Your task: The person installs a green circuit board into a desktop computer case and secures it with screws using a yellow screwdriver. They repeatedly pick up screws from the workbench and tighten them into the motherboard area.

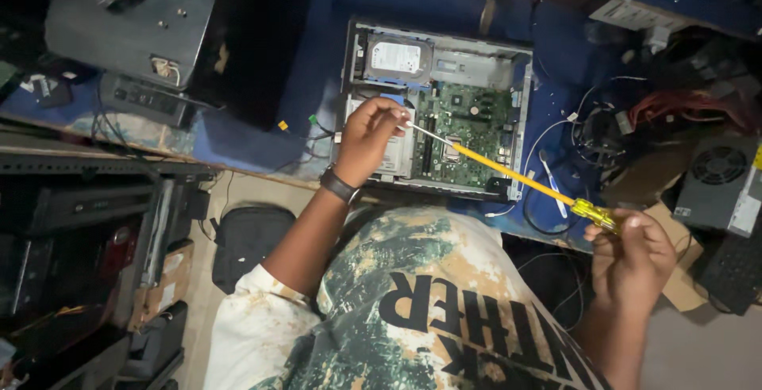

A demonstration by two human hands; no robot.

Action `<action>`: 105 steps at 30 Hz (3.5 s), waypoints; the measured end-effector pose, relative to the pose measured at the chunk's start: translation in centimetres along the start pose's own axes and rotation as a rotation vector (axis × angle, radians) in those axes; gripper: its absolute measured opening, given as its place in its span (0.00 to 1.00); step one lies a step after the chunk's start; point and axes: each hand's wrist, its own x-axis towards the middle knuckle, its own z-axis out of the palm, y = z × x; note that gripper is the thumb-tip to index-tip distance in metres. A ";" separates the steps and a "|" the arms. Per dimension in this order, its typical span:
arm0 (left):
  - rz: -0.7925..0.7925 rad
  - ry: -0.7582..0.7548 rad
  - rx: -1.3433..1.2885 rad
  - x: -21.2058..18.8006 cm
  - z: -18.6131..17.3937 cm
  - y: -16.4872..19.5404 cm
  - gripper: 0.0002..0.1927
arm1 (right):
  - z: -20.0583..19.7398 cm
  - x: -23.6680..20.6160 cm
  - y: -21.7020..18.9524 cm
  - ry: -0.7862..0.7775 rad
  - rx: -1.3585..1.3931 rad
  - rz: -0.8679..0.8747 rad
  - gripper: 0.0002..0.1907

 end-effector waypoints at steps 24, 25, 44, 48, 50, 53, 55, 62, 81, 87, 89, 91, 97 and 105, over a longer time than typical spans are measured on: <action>-0.004 0.033 0.057 -3.1 0.3 -2.2 0.08 | -0.3 -0.9 1.2 0.045 -0.088 0.047 0.11; -0.001 0.035 0.057 -3.3 0.5 -2.1 0.08 | -0.5 -0.9 1.3 0.047 -0.085 0.043 0.11; 0.198 -0.197 1.060 -3.5 3.2 -4.1 0.13 | 2.8 2.3 -1.3 -0.005 -0.335 -0.250 0.11; 0.288 -0.123 1.060 -3.1 4.5 -4.6 0.18 | 3.4 3.3 -2.5 -0.010 -0.446 -0.235 0.09; 0.323 -0.027 1.046 -2.9 4.8 -5.2 0.21 | 3.3 4.2 -3.1 -0.066 -0.478 -0.238 0.08; 0.305 0.080 1.096 -2.5 4.0 -6.5 0.20 | 3.3 6.4 -3.9 -0.080 -0.484 -0.256 0.08; 0.329 0.126 1.209 -2.5 3.0 -7.5 0.19 | 3.5 8.3 -4.7 -0.137 -0.544 -0.349 0.08; 0.371 0.181 1.262 -3.0 1.8 -9.6 0.20 | 6.7 17.0 -7.8 -0.386 -1.081 -0.838 0.09; 0.259 0.282 1.194 -2.7 1.4 -10.3 0.11 | 13.6 33.1 -3.8 -0.833 -1.396 -0.818 0.10; 0.254 0.287 1.188 -2.8 1.4 -10.1 0.11 | 13.6 34.9 -3.5 -0.885 -1.494 -0.908 0.14; 0.252 0.290 1.183 -2.9 1.4 -10.1 0.11 | 13.4 35.3 -3.3 -0.891 -1.486 -0.863 0.14; 0.255 0.297 1.185 -2.9 1.4 -10.1 0.10 | 13.3 35.7 -3.1 -0.908 -1.474 -0.840 0.14; 0.264 0.323 1.198 -2.9 1.5 -10.0 0.11 | 14.3 35.9 -2.8 -0.890 -1.579 -0.837 0.16; 0.303 0.337 1.221 -3.0 1.6 -9.7 0.10 | 15.7 34.4 -3.4 -0.903 -1.554 -0.801 0.14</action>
